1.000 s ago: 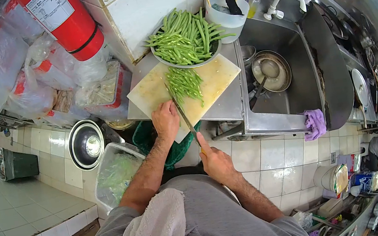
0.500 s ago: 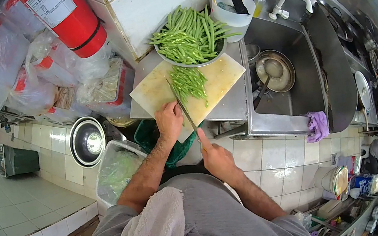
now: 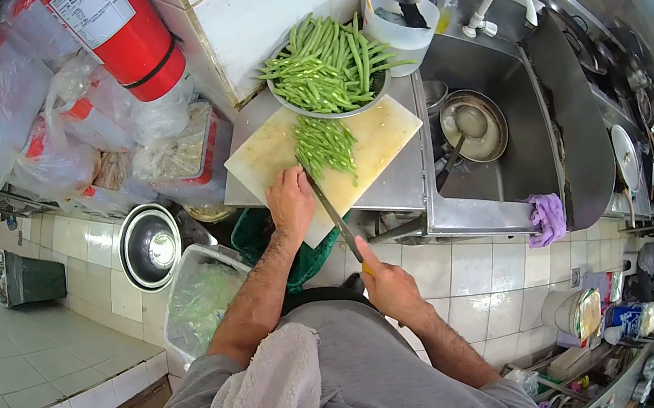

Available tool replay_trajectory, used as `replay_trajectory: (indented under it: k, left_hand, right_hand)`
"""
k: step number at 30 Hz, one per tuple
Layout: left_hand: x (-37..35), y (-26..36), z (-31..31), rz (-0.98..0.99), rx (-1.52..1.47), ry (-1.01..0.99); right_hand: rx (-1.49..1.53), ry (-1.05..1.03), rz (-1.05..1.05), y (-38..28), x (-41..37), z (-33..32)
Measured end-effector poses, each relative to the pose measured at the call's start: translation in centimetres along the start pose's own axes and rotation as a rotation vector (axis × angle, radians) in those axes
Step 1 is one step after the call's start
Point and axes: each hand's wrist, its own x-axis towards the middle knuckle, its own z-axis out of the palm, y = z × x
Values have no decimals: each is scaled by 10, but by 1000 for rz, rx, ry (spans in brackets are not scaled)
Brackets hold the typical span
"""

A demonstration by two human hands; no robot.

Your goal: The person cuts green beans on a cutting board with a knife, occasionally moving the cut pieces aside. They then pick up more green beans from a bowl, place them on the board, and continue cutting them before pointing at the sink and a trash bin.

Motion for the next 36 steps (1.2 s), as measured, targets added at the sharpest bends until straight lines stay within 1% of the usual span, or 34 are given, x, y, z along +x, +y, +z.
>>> replay_trajectory:
  k: [4,6,7,9,10,12,15,21,24,28,30,33,34,36]
  left_hand:
    - [-5,1,-11,50,-14,-31]
    - [-11,3,-19,-7,9,-208]
    - [-13,1,-19,-10,15,-213]
    - [-15,0,-14,26,-58,-65]
    - [-16,1,-12,25,-60,-62]
    - [-18,2,-9,32,-32,21]
    - [-18,3,-7,37,-56,47]
    - [-18,6,-6,27,-1,37]
    - [-18,5,-5,28,-1,36]
    - [-18,3,-5,30,-23,29]
    - [-18,3,-4,21,-21,33]
    - [-17,4,-6,13,-37,22]
    - [-16,3,-4,18,-37,28]
    - [-18,1,-1,26,-20,40]
  right_hand:
    - [-24,62,-30,-8,26,8]
    - [-41,74,13,-17,38,9]
    - [-36,67,14,-18,40,10]
    - [-109,97,-18,-19,43,8]
    - [-113,97,-20,-17,42,6]
    - [-120,94,-37,-13,36,7]
    - [-83,109,-91,-6,23,11]
    - [-100,141,-137,0,0,21]
    - [-89,126,-134,-1,0,19]
    - [-72,98,-103,-10,39,15]
    - [-1,143,-176,-16,69,14]
    - [-71,121,-137,-21,84,11]
    - [-72,128,-142,-22,77,9]
    - [-91,54,-51,-15,41,8]
